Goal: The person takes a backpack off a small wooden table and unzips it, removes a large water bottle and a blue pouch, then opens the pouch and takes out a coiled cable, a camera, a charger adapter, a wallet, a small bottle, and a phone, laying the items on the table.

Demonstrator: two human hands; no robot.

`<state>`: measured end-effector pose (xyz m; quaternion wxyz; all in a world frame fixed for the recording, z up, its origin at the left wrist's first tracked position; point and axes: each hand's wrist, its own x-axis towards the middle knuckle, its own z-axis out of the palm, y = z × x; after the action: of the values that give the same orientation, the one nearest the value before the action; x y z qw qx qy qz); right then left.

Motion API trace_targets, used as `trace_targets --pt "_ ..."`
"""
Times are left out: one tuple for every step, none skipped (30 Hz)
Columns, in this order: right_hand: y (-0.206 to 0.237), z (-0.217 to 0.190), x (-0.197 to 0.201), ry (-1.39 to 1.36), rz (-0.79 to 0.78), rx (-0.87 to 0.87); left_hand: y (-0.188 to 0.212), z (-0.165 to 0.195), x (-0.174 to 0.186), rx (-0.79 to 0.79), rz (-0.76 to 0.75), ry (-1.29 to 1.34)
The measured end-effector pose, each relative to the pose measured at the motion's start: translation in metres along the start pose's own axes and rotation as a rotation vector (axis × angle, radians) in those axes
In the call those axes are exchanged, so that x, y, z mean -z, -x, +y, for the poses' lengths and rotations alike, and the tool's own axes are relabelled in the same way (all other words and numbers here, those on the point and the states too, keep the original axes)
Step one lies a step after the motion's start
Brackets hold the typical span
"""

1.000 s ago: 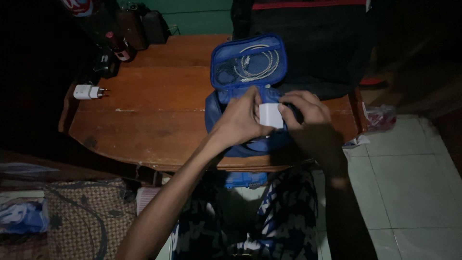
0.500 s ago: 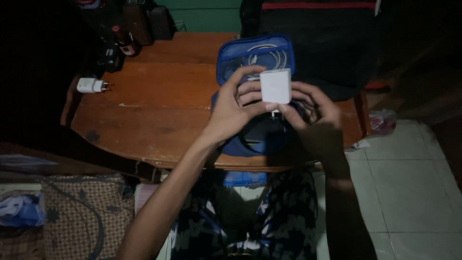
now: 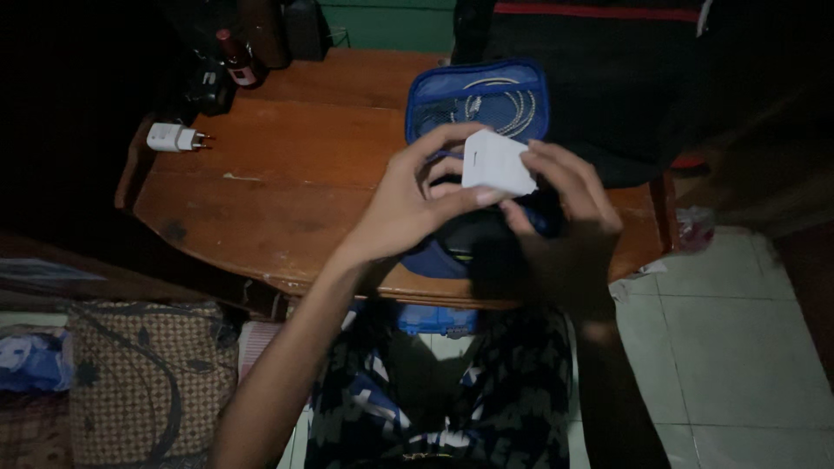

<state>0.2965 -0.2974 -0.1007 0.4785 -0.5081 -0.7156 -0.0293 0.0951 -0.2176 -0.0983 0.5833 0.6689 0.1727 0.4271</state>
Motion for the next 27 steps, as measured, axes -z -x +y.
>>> trace_targets --pt "-0.001 -0.001 0.000 -0.032 -0.004 -0.017 0.002 0.002 0.003 -0.001 -0.015 0.023" --pt "-0.002 -0.002 0.000 -0.056 -0.008 -0.013 0.004 0.004 0.005 -0.004 -0.017 0.052" --pt "-0.003 -0.003 0.000 -0.080 -0.013 -0.010 0.007 0.006 0.007 -0.005 -0.019 0.081" --pt "-0.004 -0.005 0.000 -0.104 -0.021 -0.009 0.011 0.007 0.008 -0.005 -0.020 0.112" --pt "-0.005 -0.007 -0.001 -0.163 -0.050 -0.062 0.014 0.009 0.011 0.000 -0.021 0.081" --pt "-0.006 -0.010 -0.004 -0.222 -0.079 -0.114 0.018 0.011 0.015 0.005 -0.022 0.050" --pt "-0.008 -0.013 -0.005 -0.280 -0.108 -0.164 0.021 0.013 0.018 0.008 -0.023 0.019" --pt "-0.010 -0.018 -0.007 -0.275 -0.117 -0.145 0.025 0.015 0.021 0.029 -0.012 0.046" --pt "-0.012 -0.023 -0.008 -0.271 -0.129 -0.125 0.030 0.017 0.024 0.049 0.000 0.074" --pt "-0.014 -0.030 -0.010 -0.268 -0.141 -0.106 0.035 0.020 0.028 0.071 0.013 0.101" --pt "-0.015 -0.037 -0.012 -0.201 -0.177 -0.093 0.040 0.022 0.032 0.077 0.021 0.064" --pt "-0.018 -0.045 -0.014 -0.134 -0.212 -0.076 0.045 0.024 0.037 0.081 0.032 0.024" --pt "-0.020 -0.053 -0.017 -0.069 -0.245 -0.056 0.050 0.027 0.044 0.085 0.043 -0.019" --pt "-0.023 -0.061 -0.022 -0.058 -0.259 -0.044 0.055 0.030 0.051 0.066 0.042 -0.040" --pt "-0.025 -0.069 -0.027 -0.048 -0.274 -0.033 0.061 0.032 0.058 0.050 0.043 -0.061" --pt "-0.026 -0.077 -0.033 -0.039 -0.289 -0.022 0.068 0.034 0.066 0.035 0.044 -0.083" --pt "-0.028 -0.085 -0.041 -0.032 -0.290 0.008 0.076 0.037 0.075 0.030 0.064 -0.097" --pt "-0.029 -0.092 -0.051 -0.025 -0.290 0.038 0.083 0.039 0.084 0.027 0.084 -0.111" --pt "-0.029 -0.098 -0.061 -0.018 -0.289 0.069 0.091 0.041 0.094 0.021 0.103 -0.126" --pt "-0.029 -0.105 -0.071 -0.062 -0.275 0.066 0.099 0.044 0.103 0.029 0.136 -0.164" --pt "-0.028 -0.111 -0.084 -0.106 -0.261 0.062 0.108 0.047 0.113 0.036 0.168 -0.201" --pt "-0.027 -0.118 -0.097 -0.150 -0.249 0.059 0.117 0.049 0.124 0.043 0.201 -0.238" --pt "-0.026 -0.123 -0.110 -0.203 -0.265 0.045 0.127 0.053 0.135 0.053 0.223 -0.306" --pt "-0.027 -0.127 -0.124 -0.256 -0.283 0.028 0.137 0.057 0.147 0.066 0.244 -0.373" --pt "-0.027 -0.130 -0.138 -0.307 -0.301 0.010 0.148 0.060 0.158 0.079 0.263 -0.438" --pt "-0.029 -0.132 -0.153 -0.304 -0.344 -0.019 0.157 0.061 0.167 0.126 0.318 -0.475" --pt "-0.032 -0.133 -0.169 -0.298 -0.384 -0.050 0.166 0.062 0.175 0.171 0.368 -0.510"
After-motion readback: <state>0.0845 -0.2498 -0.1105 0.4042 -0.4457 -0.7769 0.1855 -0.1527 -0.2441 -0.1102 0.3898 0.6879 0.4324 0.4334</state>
